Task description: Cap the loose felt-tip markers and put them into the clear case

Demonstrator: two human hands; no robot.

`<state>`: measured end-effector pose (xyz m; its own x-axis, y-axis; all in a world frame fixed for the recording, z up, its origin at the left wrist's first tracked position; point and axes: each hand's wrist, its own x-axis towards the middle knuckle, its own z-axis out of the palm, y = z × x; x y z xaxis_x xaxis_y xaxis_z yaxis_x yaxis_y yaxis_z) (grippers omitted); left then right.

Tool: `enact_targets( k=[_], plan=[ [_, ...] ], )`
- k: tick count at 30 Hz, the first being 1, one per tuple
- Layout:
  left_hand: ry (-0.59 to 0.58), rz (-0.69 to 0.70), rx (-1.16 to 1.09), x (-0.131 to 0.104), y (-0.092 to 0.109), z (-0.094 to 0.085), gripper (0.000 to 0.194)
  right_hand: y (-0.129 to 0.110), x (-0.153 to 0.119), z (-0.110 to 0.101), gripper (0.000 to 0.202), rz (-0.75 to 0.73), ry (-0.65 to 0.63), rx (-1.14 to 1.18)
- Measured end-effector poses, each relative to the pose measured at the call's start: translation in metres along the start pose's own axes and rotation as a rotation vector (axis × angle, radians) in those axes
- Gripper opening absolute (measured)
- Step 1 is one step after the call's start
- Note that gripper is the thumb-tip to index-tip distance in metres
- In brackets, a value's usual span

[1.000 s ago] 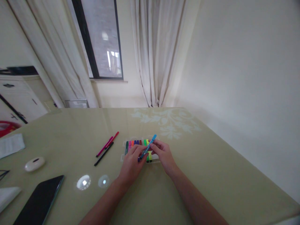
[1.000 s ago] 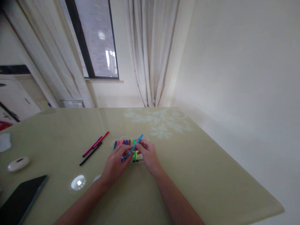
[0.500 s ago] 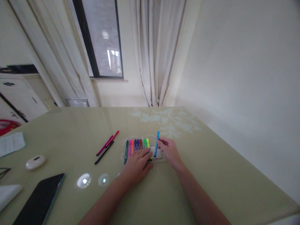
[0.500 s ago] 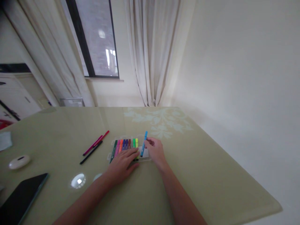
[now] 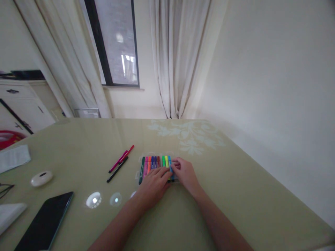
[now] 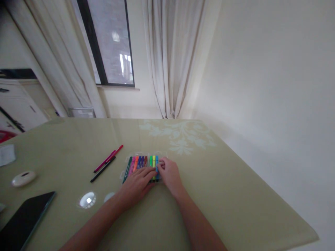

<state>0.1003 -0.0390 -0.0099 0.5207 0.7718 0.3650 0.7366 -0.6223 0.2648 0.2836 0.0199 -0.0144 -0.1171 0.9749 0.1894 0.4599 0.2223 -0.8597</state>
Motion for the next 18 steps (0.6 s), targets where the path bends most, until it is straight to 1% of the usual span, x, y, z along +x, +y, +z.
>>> enact_targets(
  k=[5, 9, 12, 15, 18],
  plan=[
    [-0.018, 0.013, 0.025, -0.0002, -0.0018, 0.0006, 0.044, -0.0033, -0.0006, 0.0006, 0.018, -0.047, 0.000, -0.067],
    [-0.010, 0.037, 0.046, 0.0004, -0.0032, 0.0024, 0.042, -0.0048, -0.0016, 0.0016, 0.020, -0.111, 0.000, -0.104],
    [0.012, 0.045, 0.046, 0.0003, -0.0046, 0.0041, 0.042, -0.0045, -0.0018, 0.0024, 0.021, -0.144, 0.014, -0.151],
    [0.051, 0.047, 0.025, -0.0008, -0.0057, 0.0060, 0.042, -0.0026, -0.0009, 0.0030, 0.021, -0.166, 0.005, -0.192],
    [0.065, 0.042, 0.023, -0.0017, -0.0050, 0.0081, 0.040, -0.0011, -0.0004, 0.0037, 0.021, -0.182, -0.008, -0.253]
  ],
)
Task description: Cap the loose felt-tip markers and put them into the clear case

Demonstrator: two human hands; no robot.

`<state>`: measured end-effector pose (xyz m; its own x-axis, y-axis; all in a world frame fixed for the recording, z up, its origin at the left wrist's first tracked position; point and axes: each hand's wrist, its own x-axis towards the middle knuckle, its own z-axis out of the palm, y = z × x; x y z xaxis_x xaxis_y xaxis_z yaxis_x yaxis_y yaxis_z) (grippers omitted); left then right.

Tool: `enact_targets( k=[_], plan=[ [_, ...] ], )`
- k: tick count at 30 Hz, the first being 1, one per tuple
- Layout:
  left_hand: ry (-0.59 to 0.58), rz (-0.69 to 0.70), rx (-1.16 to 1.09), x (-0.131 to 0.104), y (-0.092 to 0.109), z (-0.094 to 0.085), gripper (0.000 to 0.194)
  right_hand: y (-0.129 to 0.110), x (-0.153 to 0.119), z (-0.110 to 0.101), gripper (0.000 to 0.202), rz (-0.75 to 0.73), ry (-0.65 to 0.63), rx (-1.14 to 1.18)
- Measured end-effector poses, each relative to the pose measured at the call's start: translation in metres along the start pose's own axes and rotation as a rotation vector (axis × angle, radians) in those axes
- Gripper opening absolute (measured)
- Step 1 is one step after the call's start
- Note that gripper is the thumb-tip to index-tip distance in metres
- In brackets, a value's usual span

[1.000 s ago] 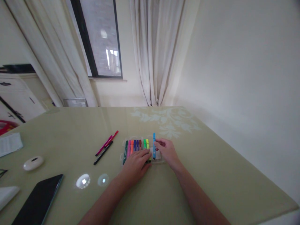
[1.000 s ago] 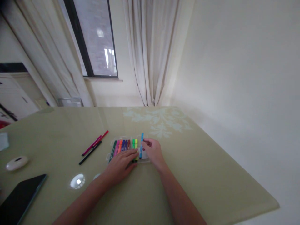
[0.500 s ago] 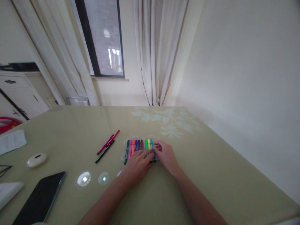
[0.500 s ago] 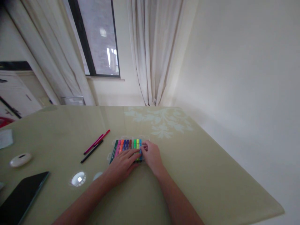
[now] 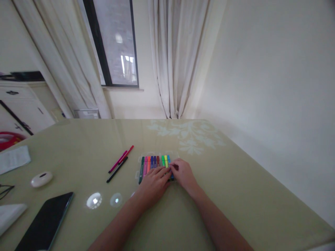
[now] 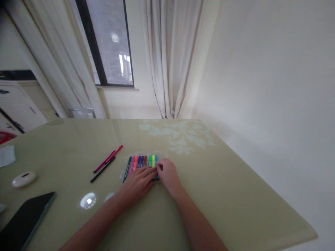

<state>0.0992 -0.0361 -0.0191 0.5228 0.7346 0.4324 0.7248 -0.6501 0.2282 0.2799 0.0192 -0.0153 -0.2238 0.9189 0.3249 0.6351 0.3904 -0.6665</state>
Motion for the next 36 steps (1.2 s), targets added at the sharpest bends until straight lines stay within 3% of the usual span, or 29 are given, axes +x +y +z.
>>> enact_targets(
  k=[5, 7, 9, 12, 15, 18, 22, 26, 30, 33, 36],
  plan=[
    [0.002, -0.001, -0.027, 0.003, -0.001, -0.004, 0.037, -0.003, -0.002, -0.002, 0.020, -0.025, -0.029, -0.061],
    [0.047, -0.069, -0.032, 0.005, -0.008, -0.012, 0.034, -0.005, -0.002, -0.003, 0.019, -0.027, -0.023, -0.040],
    [0.119, -0.229, 0.050, 0.004, -0.021, -0.025, 0.029, -0.006, -0.002, -0.005, 0.019, -0.025, 0.002, -0.005],
    [0.158, -0.564, 0.359, -0.005, -0.044, -0.048, 0.031, -0.006, -0.001, -0.006, 0.019, -0.014, 0.054, 0.032],
    [0.041, -0.801, 0.572, -0.019, -0.063, -0.066, 0.028, -0.007, -0.001, -0.006, 0.019, -0.010, 0.084, 0.062],
    [-0.061, -0.890, 0.591, -0.028, -0.072, -0.070, 0.029, -0.007, -0.001, -0.006, 0.019, -0.012, 0.106, 0.088],
    [-0.100, -0.863, 0.493, -0.029, -0.077, -0.060, 0.027, -0.008, -0.001, -0.008, 0.019, -0.024, 0.118, 0.089],
    [-0.046, -0.754, 0.363, -0.020, -0.073, -0.050, 0.027, -0.013, -0.001, -0.011, 0.021, -0.030, 0.139, 0.089],
    [0.114, -0.609, 0.129, -0.005, -0.047, -0.045, 0.024, -0.021, -0.005, -0.010, 0.024, -0.041, 0.132, 0.150],
    [0.250, -0.401, -0.096, 0.003, -0.024, -0.037, 0.018, -0.029, -0.009, -0.005, 0.028, -0.019, 0.061, 0.285],
    [0.304, -0.240, -0.239, 0.004, -0.011, -0.025, 0.015, -0.035, -0.010, -0.002, 0.031, 0.043, -0.011, 0.473]
  ],
)
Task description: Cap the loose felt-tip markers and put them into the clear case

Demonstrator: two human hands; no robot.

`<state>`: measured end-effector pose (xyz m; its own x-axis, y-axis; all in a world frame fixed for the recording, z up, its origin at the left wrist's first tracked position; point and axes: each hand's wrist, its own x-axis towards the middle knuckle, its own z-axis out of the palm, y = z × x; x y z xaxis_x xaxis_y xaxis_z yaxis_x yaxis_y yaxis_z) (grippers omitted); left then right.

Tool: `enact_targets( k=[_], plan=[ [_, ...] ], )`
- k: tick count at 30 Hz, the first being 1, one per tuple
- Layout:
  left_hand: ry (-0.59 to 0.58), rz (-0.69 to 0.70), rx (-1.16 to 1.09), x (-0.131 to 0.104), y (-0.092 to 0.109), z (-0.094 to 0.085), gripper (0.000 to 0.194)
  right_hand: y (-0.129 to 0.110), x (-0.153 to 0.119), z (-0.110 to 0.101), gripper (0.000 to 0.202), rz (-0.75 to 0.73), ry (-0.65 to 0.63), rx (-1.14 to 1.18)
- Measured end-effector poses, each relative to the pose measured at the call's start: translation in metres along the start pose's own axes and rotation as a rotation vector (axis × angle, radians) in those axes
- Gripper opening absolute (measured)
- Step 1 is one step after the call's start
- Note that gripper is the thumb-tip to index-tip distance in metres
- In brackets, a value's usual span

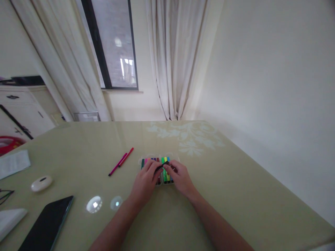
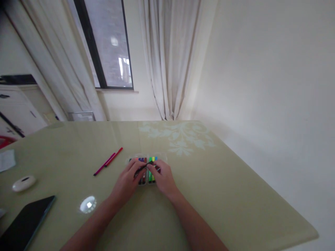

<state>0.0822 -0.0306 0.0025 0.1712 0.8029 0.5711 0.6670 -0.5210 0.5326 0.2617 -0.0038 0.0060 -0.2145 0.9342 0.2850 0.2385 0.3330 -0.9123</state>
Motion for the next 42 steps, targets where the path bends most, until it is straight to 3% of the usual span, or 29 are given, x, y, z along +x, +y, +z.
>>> enact_targets(
  k=[3, 9, 17, 23, 33, 42],
  plan=[
    [0.017, 0.029, -0.055, -0.003, -0.001, 0.007, 0.018, 0.000, 0.003, -0.001, 0.036, 0.075, -0.007, 0.191],
    [0.091, 0.039, -0.079, -0.004, -0.002, 0.008, 0.019, 0.011, 0.013, -0.010, 0.041, 0.188, 0.176, 0.512],
    [0.205, 0.198, -0.053, -0.011, 0.004, 0.011, 0.023, 0.009, 0.011, -0.011, 0.038, 0.309, 0.069, 0.708],
    [0.126, 0.289, 0.038, -0.017, 0.006, 0.015, 0.023, 0.001, 0.008, -0.010, 0.034, 0.318, 0.057, 0.765],
    [-0.125, 0.259, 0.087, -0.022, 0.014, 0.023, 0.035, 0.007, 0.011, -0.011, 0.041, 0.354, 0.177, 0.754],
    [-0.126, 0.303, 0.095, -0.022, 0.021, 0.023, 0.028, 0.006, 0.010, -0.007, 0.043, 0.319, 0.142, 0.738]
  ],
)
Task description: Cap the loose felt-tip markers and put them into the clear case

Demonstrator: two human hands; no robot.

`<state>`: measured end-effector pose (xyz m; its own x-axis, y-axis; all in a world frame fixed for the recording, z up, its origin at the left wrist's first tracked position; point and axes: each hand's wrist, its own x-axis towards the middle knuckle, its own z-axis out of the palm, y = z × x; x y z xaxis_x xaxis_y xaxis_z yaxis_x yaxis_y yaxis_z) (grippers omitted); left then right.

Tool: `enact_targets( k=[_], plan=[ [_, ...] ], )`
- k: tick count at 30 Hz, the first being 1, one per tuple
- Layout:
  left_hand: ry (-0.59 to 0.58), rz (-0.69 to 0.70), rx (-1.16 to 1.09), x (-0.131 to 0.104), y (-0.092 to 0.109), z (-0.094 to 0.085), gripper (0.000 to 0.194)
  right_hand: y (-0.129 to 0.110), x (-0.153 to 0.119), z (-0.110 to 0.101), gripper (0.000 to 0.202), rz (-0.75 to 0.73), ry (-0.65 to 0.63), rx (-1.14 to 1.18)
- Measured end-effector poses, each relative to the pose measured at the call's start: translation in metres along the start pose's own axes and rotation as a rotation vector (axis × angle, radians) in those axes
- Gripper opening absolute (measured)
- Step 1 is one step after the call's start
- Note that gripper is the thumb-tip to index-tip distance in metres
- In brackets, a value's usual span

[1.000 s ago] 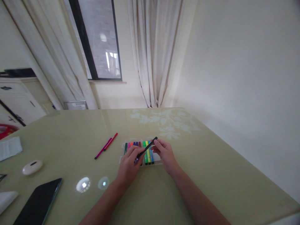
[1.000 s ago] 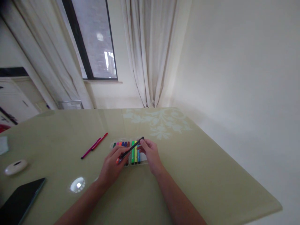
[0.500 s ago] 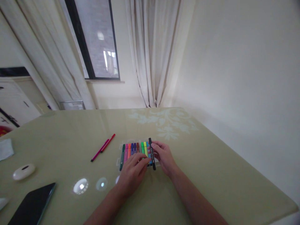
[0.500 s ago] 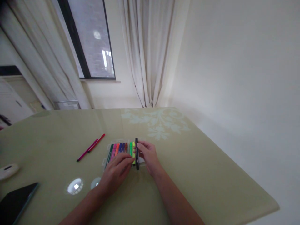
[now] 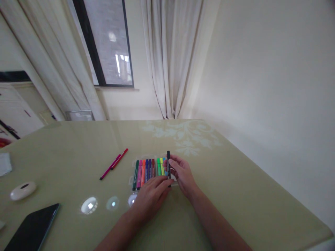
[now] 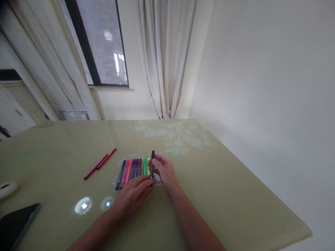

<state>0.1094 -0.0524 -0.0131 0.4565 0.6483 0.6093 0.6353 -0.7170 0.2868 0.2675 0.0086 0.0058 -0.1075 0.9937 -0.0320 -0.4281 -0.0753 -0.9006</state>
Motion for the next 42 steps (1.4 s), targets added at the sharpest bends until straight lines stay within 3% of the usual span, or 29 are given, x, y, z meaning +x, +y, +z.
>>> enact_targets(
  k=[3, 10, 23, 34, 42],
  plan=[
    [-0.012, -0.017, 0.011, 0.001, -0.002, -0.001, 0.030, -0.003, 0.003, -0.005, 0.044, -0.041, 0.022, -0.117],
    [-0.120, -0.129, 0.078, -0.004, -0.011, 0.004, 0.044, -0.004, 0.016, -0.025, 0.042, -0.145, 0.230, -0.342],
    [-0.192, -0.152, 0.103, -0.005, -0.014, 0.005, 0.037, 0.003, 0.010, -0.022, 0.027, -0.256, 0.156, -0.706],
    [-0.172, -0.144, 0.077, -0.005, -0.012, 0.004, 0.038, 0.002, 0.009, -0.023, 0.023, -0.238, 0.152, -0.837],
    [-0.133, -0.132, 0.060, -0.006, -0.012, 0.004, 0.037, 0.004, 0.007, -0.023, 0.008, -0.273, 0.130, -0.997]
  ],
)
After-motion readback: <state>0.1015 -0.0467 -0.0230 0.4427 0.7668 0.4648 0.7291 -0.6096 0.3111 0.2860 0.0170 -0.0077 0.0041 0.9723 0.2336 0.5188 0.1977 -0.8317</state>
